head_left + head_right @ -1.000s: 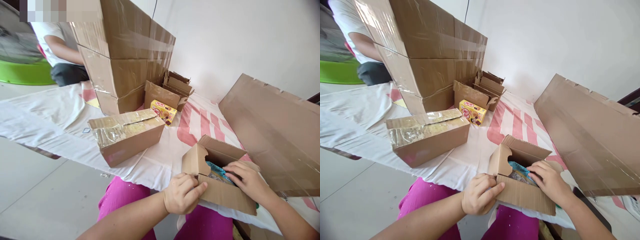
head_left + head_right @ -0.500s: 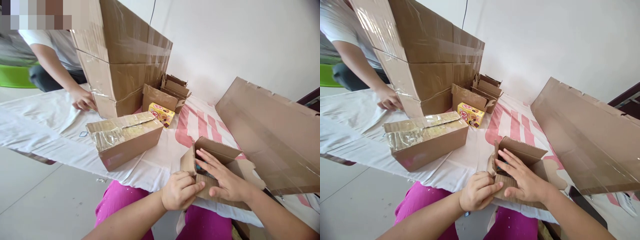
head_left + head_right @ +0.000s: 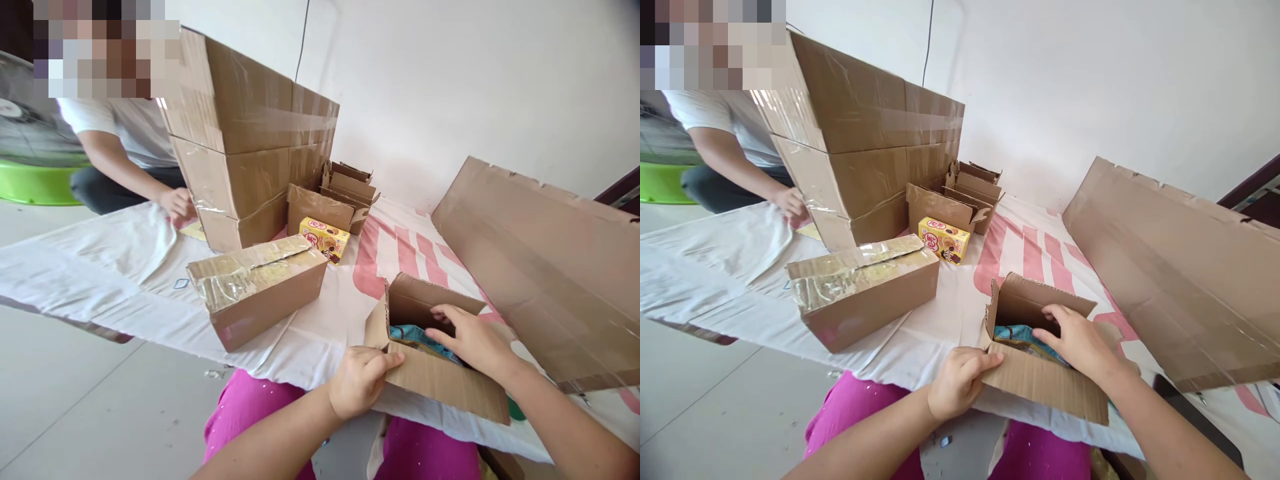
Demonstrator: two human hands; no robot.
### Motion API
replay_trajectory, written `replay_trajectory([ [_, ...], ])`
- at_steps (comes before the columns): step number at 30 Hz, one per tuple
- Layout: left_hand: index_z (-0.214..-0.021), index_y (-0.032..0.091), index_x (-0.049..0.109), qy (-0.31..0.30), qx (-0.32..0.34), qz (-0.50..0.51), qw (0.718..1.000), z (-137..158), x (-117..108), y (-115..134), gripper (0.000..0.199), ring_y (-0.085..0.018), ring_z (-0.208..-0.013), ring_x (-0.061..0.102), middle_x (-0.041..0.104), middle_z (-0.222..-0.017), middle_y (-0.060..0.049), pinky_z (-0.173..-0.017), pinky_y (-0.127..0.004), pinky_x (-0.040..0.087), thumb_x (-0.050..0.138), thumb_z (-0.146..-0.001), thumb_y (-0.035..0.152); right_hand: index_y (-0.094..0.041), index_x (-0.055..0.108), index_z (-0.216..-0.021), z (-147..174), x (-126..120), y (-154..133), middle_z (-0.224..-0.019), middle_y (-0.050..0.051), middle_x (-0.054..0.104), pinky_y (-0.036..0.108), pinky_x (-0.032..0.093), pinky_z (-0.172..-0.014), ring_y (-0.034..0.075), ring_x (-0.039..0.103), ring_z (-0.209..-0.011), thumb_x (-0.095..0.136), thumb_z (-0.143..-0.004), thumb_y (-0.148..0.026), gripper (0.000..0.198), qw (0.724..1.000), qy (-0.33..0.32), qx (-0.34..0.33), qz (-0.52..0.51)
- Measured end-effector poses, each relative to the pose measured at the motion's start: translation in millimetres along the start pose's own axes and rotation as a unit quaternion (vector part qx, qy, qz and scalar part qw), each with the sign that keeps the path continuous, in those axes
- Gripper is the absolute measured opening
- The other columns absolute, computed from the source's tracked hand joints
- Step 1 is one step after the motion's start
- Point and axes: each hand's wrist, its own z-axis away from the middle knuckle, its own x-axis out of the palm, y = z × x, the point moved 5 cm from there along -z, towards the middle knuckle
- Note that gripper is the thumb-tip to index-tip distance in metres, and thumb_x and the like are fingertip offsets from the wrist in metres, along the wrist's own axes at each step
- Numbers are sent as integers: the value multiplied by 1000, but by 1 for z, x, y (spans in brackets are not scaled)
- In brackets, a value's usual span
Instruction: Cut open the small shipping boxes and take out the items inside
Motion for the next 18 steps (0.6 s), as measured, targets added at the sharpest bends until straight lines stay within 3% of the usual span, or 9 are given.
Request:
replay_trajectory([
  [3, -120, 20, 51, -30, -47, 31, 998, 4, 5, -5, 47, -14, -57, 65, 72, -85, -3, -55, -25, 52, 44, -78, 4, -23, 69, -92, 12, 7, 22, -85, 10, 75, 40, 51, -64, 32, 71, -80, 69, -76, -50, 32, 989, -66, 62, 119],
  [6, -129, 21, 46, -58, -82, 70, 993, 7, 12, -9, 55, -15, -58, 67, 74, -97, -6, -53, -26, 53, 50, -75, 8, -25, 67, -75, 19, 19, 18, -76, 6, 74, 34, 44, -59, 29, 70, -72, 63, -81, -43, 19, 983, -145, 38, 106],
  [8, -135, 21, 42, -63, -87, 101, 989, 8, 15, -9, 61, -19, -72, 72, 72, -109, -10, -59, -27, 56, 53, -76, 10, -24, 65, -69, 18, 22, 10, -72, 4, 73, 30, 41, -57, 25, 68, -68, 58, -84, -35, 19, 986, -148, 14, 73],
  [11, -134, 23, 46, -53, -111, 132, 984, 8, 16, -11, 59, -22, -94, 71, 70, -116, -9, -75, -31, 59, 50, -77, 7, -25, 65, -68, 13, 12, 6, -65, 1, 70, 29, 41, -56, 20, 64, -61, 51, -87, -31, 24, 996, -77, 27, 34],
  [14, -120, 22, 57, -4, -182, 112, 977, 6, 6, -20, 44, -19, -96, 70, 72, -105, -6, -81, -32, 57, 47, -80, 6, -26, 67, -76, 14, -19, 16, -69, 0, 70, 29, 46, -59, 19, 62, -63, 49, -88, -42, 27, 996, 45, 54, -63],
  [18, -102, 19, 62, 126, -262, 53, 955, -3, -30, -41, 18, -16, -80, 67, 69, -89, -4, -71, -27, 54, 51, -89, 24, -21, 66, -83, 35, -69, 43, -77, 2, 68, 27, 48, -62, 18, 61, -69, 58, -84, -51, 31, 939, 223, 63, -253],
])
